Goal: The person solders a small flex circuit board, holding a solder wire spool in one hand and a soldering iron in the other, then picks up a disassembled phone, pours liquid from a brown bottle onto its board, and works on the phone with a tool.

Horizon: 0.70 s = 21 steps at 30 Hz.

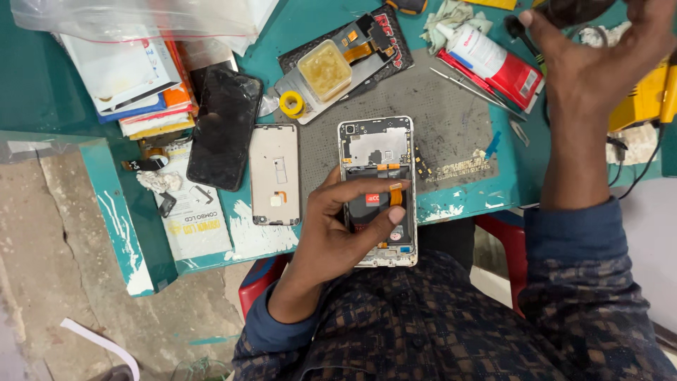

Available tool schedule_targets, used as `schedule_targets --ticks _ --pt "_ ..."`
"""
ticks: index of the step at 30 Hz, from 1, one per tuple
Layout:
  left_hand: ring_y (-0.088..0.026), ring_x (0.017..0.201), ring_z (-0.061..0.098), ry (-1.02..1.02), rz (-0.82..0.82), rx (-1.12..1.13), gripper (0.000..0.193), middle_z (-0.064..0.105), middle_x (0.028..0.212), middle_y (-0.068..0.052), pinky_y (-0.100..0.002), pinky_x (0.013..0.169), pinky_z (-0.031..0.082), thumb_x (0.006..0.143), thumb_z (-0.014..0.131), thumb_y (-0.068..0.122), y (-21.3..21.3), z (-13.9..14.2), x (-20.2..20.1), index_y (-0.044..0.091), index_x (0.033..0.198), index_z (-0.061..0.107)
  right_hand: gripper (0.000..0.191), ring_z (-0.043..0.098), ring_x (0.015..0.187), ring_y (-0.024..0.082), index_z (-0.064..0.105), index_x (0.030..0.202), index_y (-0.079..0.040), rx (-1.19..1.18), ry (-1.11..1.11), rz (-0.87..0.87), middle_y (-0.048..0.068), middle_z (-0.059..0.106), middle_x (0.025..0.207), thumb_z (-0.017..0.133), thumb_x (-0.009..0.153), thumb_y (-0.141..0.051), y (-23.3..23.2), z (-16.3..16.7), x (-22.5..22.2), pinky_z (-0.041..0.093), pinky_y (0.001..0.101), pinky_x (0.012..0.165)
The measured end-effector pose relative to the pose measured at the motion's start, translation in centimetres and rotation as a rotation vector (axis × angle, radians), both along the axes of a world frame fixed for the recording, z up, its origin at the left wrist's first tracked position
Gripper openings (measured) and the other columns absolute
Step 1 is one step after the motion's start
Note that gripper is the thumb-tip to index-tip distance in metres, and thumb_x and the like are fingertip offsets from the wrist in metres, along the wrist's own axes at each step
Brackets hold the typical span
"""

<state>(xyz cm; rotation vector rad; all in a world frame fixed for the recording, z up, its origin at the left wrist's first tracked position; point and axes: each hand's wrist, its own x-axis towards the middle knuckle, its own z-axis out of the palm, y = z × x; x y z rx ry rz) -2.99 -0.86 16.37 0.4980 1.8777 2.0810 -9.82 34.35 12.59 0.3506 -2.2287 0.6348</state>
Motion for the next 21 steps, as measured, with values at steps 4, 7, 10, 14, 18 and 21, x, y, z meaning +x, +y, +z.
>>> schedule_targets --ticks 4,7,10,14,18,21 --pt "-0.021 0.123 0.067 -0.027 -0.023 0.043 0.027 0.07 0.128 -0.012 -0.034 0.107 0.054 0.094 0.08 0.006 0.4 0.3 0.0 0.006 0.12 0.075 0.069 0.063 0.124 0.034 0.049 0.142 0.004 0.172 0.106 0.042 0.022 0.06 0.136 0.092 0.088 0.007 -2.1 3.4 2.6 0.053 0.0413 0.108" --pt "-0.021 0.123 0.067 -0.014 -0.057 0.045 0.027 0.068 0.13 -0.012 -0.034 0.107 0.054 0.094 0.08 0.006 0.5 0.5 0.3 0.006 0.121 0.075 0.066 0.063 0.128 0.039 0.05 0.14 0.005 0.256 0.158 0.147 0.027 0.06 0.137 0.088 0.086 0.008 -2.8 4.9 3.7 0.055 0.0458 0.112" --pt "-0.021 0.124 0.068 0.003 -0.072 0.032 0.027 0.067 0.131 -0.012 -0.034 0.107 0.054 0.095 0.08 0.007 0.5 0.8 0.4 0.006 0.122 0.076 0.052 0.064 0.123 0.045 0.058 0.127 0.003 0.344 0.183 0.188 0.029 0.065 0.128 0.086 0.083 0.008 -3.3 5.9 4.4 0.055 0.0579 0.109" --pt "-0.02 0.118 0.069 0.022 -0.086 0.036 0.026 0.069 0.125 -0.012 -0.034 0.108 0.055 0.095 0.081 0.008 0.7 1.1 0.4 0.007 0.121 0.076 0.035 0.066 0.116 0.049 0.068 0.11 -0.004 0.457 0.157 0.217 0.026 0.072 0.115 0.085 0.081 0.007 -3.8 7.2 5.6 0.054 0.0714 0.105" --pt "-0.02 0.118 0.069 -0.003 -0.105 0.047 0.026 0.067 0.128 -0.012 -0.034 0.106 0.055 0.095 0.081 0.008 0.7 1.2 0.5 0.007 0.121 0.075 0.035 0.064 0.12 0.042 0.07 0.111 -0.014 0.586 0.17 0.265 0.014 0.073 0.116 0.087 0.085 0.0 -3.7 7.3 5.9 0.046 0.0657 0.11" --pt "-0.02 0.117 0.071 -0.031 -0.12 0.038 0.027 0.068 0.129 -0.011 -0.033 0.103 0.057 0.095 0.081 0.009 0.7 1.2 0.5 0.008 0.121 0.076 0.037 0.059 0.126 0.039 0.071 0.115 -0.02 0.686 0.246 0.326 0.011 0.071 0.119 0.093 0.088 -0.006 -2.9 6.8 5.7 0.041 0.0623 0.116"
